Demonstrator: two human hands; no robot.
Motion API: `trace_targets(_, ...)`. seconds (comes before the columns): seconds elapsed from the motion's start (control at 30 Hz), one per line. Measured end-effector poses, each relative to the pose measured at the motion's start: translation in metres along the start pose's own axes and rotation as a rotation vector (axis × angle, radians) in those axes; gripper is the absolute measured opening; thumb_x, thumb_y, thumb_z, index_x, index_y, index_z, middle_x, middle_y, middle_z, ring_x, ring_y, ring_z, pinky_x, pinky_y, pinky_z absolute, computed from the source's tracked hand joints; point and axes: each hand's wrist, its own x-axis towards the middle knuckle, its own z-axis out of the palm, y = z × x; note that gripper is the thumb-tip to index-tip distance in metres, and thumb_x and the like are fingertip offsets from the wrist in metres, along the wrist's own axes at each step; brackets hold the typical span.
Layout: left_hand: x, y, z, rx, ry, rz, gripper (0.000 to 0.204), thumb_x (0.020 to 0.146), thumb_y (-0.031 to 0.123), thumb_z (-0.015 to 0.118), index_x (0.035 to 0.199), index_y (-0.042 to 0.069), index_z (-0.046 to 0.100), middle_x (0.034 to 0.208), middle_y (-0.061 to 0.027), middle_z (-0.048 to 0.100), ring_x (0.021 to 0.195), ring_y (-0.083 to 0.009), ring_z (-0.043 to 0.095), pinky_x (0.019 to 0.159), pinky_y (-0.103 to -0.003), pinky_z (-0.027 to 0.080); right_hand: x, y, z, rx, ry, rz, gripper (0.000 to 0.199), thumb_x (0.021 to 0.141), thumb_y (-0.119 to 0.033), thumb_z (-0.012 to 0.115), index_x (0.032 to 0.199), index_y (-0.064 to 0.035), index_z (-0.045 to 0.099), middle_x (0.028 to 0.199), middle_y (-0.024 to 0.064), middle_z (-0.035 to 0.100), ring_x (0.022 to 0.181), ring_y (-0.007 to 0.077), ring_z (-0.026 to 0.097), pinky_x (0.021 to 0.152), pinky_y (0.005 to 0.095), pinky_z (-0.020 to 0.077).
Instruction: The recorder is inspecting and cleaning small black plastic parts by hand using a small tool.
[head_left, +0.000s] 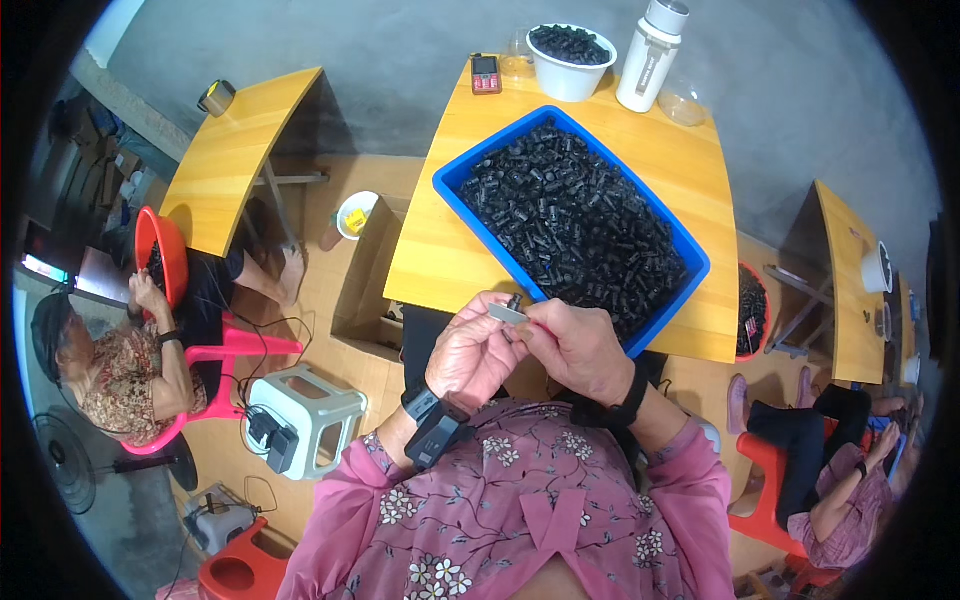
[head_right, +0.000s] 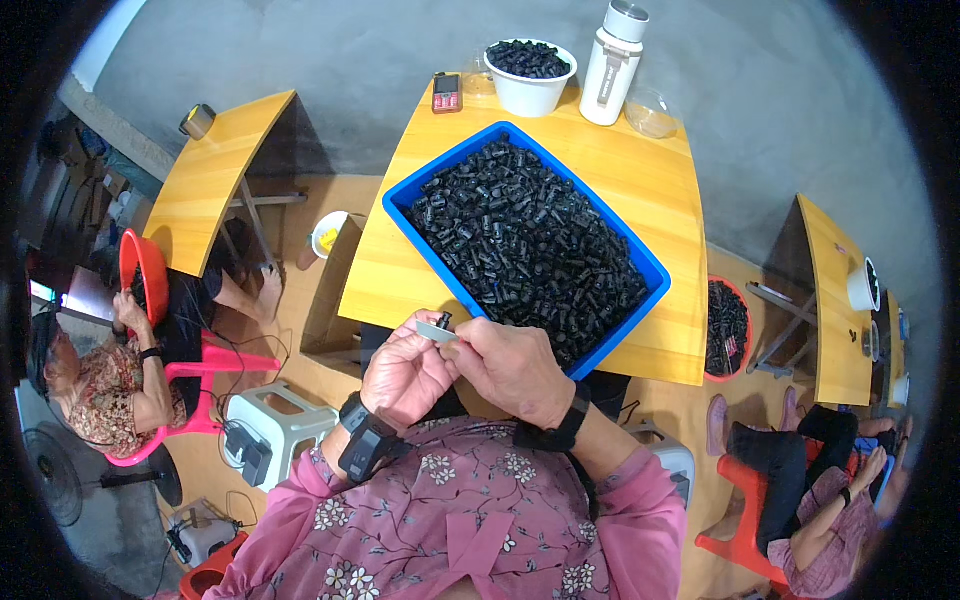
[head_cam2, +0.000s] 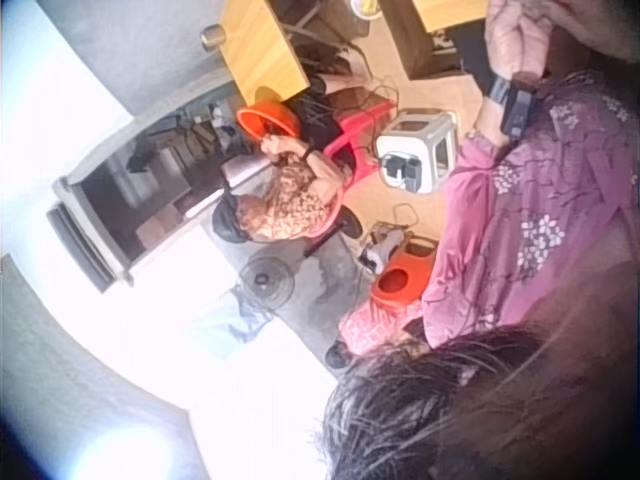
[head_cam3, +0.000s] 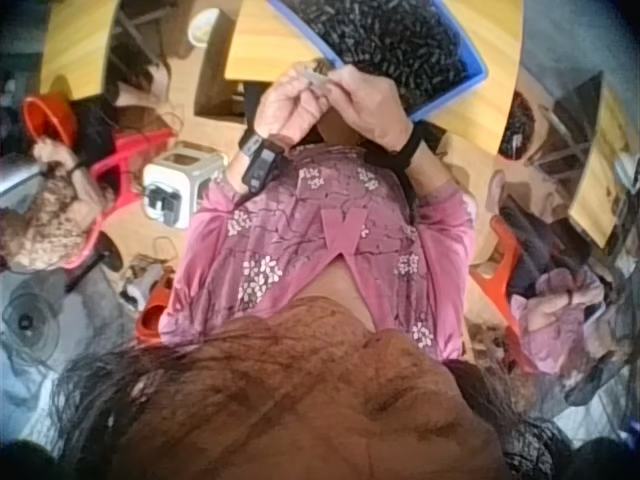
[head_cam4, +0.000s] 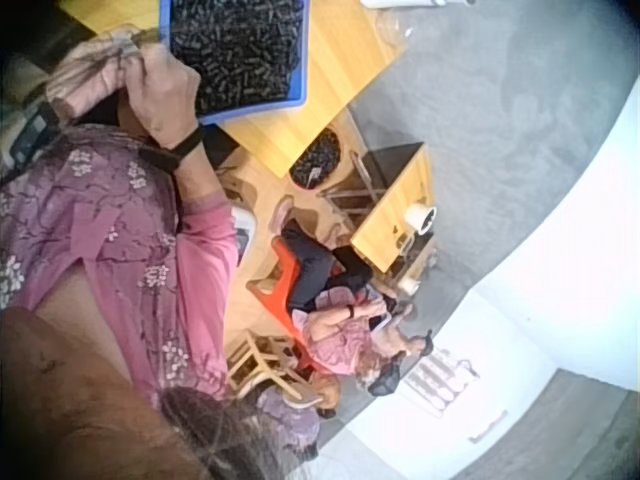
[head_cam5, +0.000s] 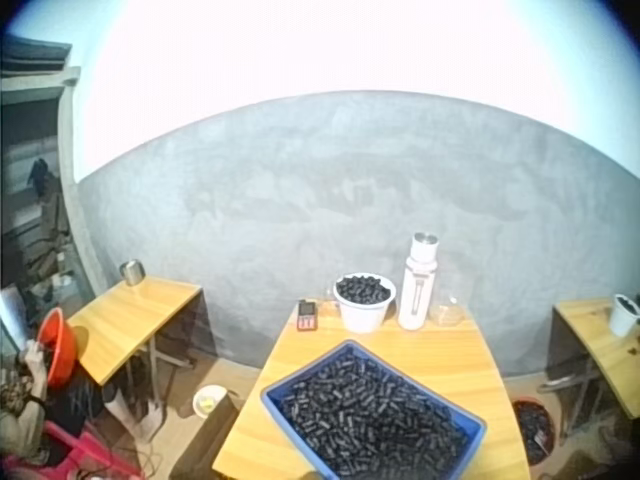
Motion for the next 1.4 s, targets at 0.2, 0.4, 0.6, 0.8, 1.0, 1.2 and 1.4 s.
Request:
trace_targets(0.2, -0.001, -0.002, 0.005, 0.003, 0.002, 0.024, 0.013, 0.096, 0.007, 0.055, 0.108, 0.005, 0.058, 0.100, -0.0078, 0.063, 0.088, -0.0178, 0.059, 0.087, -0.037, 0.049, 0.002, 0.000, -0.001, -0.017, 0.007, 0.037, 0.015, 0.090, -0.015, 0.066, 0.096, -0.0065, 0.056, 0.075, 0.0116, 0.067, 0.066, 0.0289, 0.068, 0.056, 0.0368, 0.0525)
trace_targets(0.4, 0.001, 0.001, -0.004, -0.009, -0.055, -0.016, 0.016, 0.092, 0.008, 0.061, 0.108, 0.005, 0.059, 0.100, -0.0081, 0.064, 0.090, -0.0180, 0.060, 0.091, -0.038, 0.048, 0.002, -0.002, -0.007, 0.235, 0.045, 0.193, 0.013, 0.095, -0.015, 0.061, 0.100, -0.0028, 0.058, 0.076, 0.0089, 0.067, 0.066, 0.0178, 0.068, 0.059, 0.0301, 0.0514)
trace_targets(0.6, 0.001, 0.002, 0.003, 0.014, -0.010, -0.017, 0.012, 0.094, 0.010, 0.060, 0.105, 0.005, 0.060, 0.096, -0.0068, 0.064, 0.086, -0.0162, 0.059, 0.085, -0.035, 0.047, 0.013, 0.000, -0.005, 0.487, 0.135, 0.370, 0.016, 0.090, -0.009, 0.068, 0.103, -0.0021, 0.059, 0.078, 0.0013, 0.064, 0.071, 0.0029, 0.055, 0.065, 0.0209, 0.0469)
trace_targets(0.8, 0.001, 0.001, 0.006, 0.057, 0.030, -0.027, 0.009, 0.094, 0.012, 0.060, 0.101, 0.006, 0.060, 0.092, -0.0047, 0.063, 0.086, -0.0163, 0.058, 0.084, -0.034, 0.047, 0.020, -0.006, -0.001, 0.513, -0.027, 0.464, 0.010, 0.090, -0.007, 0.066, 0.097, -0.0007, 0.063, 0.078, 0.0033, 0.067, 0.072, 0.0063, 0.064, 0.063, 0.0232, 0.0513)
trace_targets(1.0, -0.002, 0.008, -0.003, 0.053, 0.014, -0.093, 0.009, 0.095, 0.015, 0.060, 0.098, 0.007, 0.060, 0.089, -0.0038, 0.062, 0.078, -0.0160, 0.053, 0.074, -0.032, 0.045, 0.020, 0.003, 0.001, 0.500, -0.075, 0.433, 0.011, 0.093, -0.009, 0.063, 0.097, 0.0011, 0.062, 0.076, 0.0026, 0.066, 0.072, 0.0067, 0.062, 0.065, 0.0238, 0.0502)
trace_targets(1.2, -0.006, 0.044, -0.022, -0.014, 0.095, 0.152, 0.012, 0.090, 0.010, 0.061, 0.102, 0.005, 0.063, 0.082, -0.0056, 0.059, 0.073, -0.0161, 0.053, 0.067, -0.030, 0.046, 0.024, 0.025, -0.018, 0.130, 0.093, 0.329, 0.018, 0.088, -0.012, 0.066, 0.101, -0.0013, 0.062, 0.073, 0.0126, 0.062, 0.068, 0.0176, 0.062, 0.065, 0.0323, 0.0502)
trace_targets(1.4, -0.009, 0.097, -0.064, -0.068, 0.182, 0.432, 0.014, 0.092, 0.007, 0.059, 0.104, 0.003, 0.062, 0.079, -0.0042, 0.058, 0.071, -0.0148, 0.053, 0.067, -0.029, 0.047, 0.053, 0.063, -0.064, -0.173, 0.201, 0.417, 0.018, 0.086, -0.011, 0.066, 0.101, -0.0018, 0.061, 0.083, 0.0219, 0.066, 0.079, 0.0377, 0.066, 0.071, 0.0407, 0.0515)
